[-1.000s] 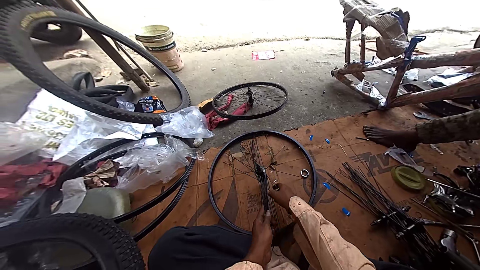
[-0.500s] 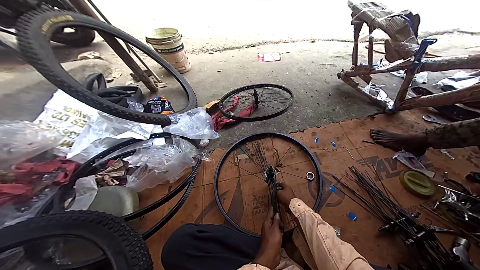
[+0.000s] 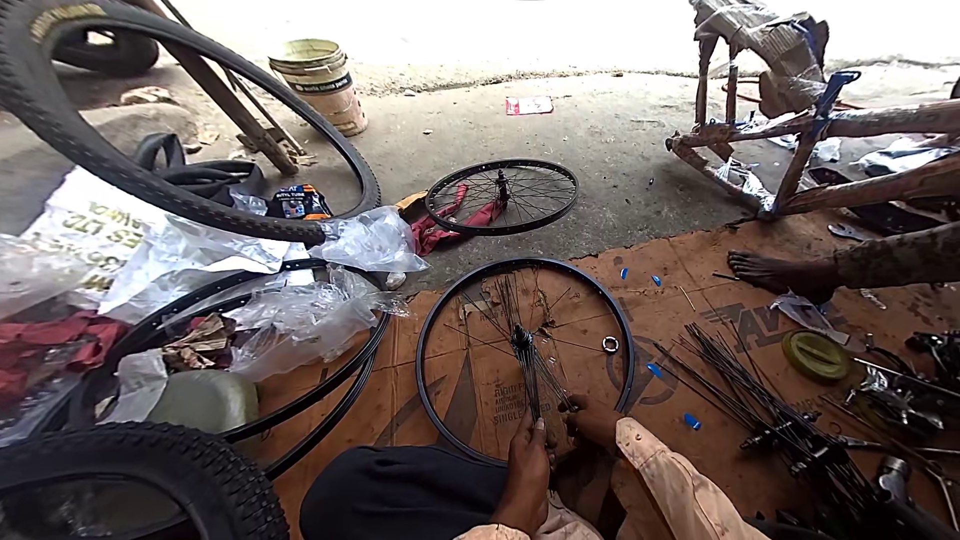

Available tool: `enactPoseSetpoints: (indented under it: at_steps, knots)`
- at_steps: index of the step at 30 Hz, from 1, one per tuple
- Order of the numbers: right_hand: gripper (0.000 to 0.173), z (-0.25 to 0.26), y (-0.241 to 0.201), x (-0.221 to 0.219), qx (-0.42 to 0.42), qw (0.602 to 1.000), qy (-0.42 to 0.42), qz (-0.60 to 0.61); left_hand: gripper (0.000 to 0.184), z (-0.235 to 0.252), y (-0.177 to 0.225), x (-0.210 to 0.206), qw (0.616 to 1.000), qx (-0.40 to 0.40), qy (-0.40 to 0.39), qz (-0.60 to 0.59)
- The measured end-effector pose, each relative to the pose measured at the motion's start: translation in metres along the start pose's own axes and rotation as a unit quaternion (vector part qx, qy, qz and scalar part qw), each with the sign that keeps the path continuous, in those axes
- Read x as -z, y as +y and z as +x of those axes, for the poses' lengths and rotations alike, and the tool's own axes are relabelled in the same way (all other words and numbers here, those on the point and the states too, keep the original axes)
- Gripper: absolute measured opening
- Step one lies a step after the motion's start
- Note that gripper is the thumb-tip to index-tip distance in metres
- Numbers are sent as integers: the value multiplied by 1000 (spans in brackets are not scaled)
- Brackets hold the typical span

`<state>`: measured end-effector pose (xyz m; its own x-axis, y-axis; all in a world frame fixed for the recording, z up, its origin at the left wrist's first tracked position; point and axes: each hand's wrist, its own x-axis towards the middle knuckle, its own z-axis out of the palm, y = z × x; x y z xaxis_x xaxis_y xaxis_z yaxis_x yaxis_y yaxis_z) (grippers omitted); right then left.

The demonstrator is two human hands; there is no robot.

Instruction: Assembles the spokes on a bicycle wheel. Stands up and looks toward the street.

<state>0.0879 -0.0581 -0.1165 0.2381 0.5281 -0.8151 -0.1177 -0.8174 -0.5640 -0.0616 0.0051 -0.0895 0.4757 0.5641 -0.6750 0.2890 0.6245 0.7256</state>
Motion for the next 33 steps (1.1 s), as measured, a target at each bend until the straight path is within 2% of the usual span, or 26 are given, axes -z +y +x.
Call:
enactPoseSetpoints:
  at_steps: [2, 5, 6, 8, 9, 10, 11, 12, 13, 14, 15, 16, 17, 18, 20, 24, 28, 33]
  knots:
    - [40, -7, 0, 22, 12, 986, 58, -159, 44, -2, 1, -2, 1000, 5, 1, -3]
    - [39, -10, -6, 46, -6, 920, 194, -342, 43, -2, 1, -2, 1000, 8, 3, -6]
    - [43, -7, -6, 50, -10, 893, 254, -371, 44, -2, 0, -2, 1000, 9, 4, -9]
    - [62, 4, 0, 52, 19, 847, 364, -388, 45, -1, -1, -2, 1000, 8, 1, -8]
    - [72, 8, 1, 50, 42, 832, 387, -394, 45, 0, -1, -1, 1000, 5, -1, -6]
    - [75, 9, 1, 44, 75, 826, 396, -394, 46, -1, -1, -1, 1000, 4, -2, -3]
    - [70, 7, -1, 35, 123, 823, 398, -387, 47, -1, -1, 0, 1000, 4, -2, 2]
    - [59, 5, -3, 23, 175, 827, 393, -363, 46, -1, -1, -1, 1000, 4, -2, 6]
    - [45, 2, -6, 11, 213, 849, 364, -319, 46, -2, -1, -2, 1000, 0, -4, 8]
    - [38, 2, -10, 0, 229, 894, 302, -240, 46, -2, -1, -3, 1000, -5, -4, 8]
    - [38, 5, -13, -9, 217, 948, 207, -109, 46, -2, -2, -4, 1000, -12, -3, 8]
    - [42, 11, -12, -19, 184, 974, 118, 63, 45, -2, -3, -4, 1000, -18, -2, 9]
    - [49, 15, -13, -29, 128, 968, 55, 210, 45, -2, -5, -4, 1000, -24, -1, 9]
    - [55, 14, -18, -37, 80, 951, 30, 296, 44, -1, -6, -4, 1000, -29, -3, 10]
    - [58, -8, -42, -44, 41, 944, 21, 327, 44, -1, -6, -5, 999, -41, -7, 8]
    - [55, -28, -68, -49, 61, 927, -29, 370, 45, -3, -4, -4, 999, -52, -2, 6]
    - [57, 31, -20, -52, 113, 935, -74, 328, 45, -2, -7, -4, 999, -42, -7, 3]
    - [48, 20, -16, -49, 123, 936, -107, 311, 37, -3, -7, -5, 999, -39, -11, 2]
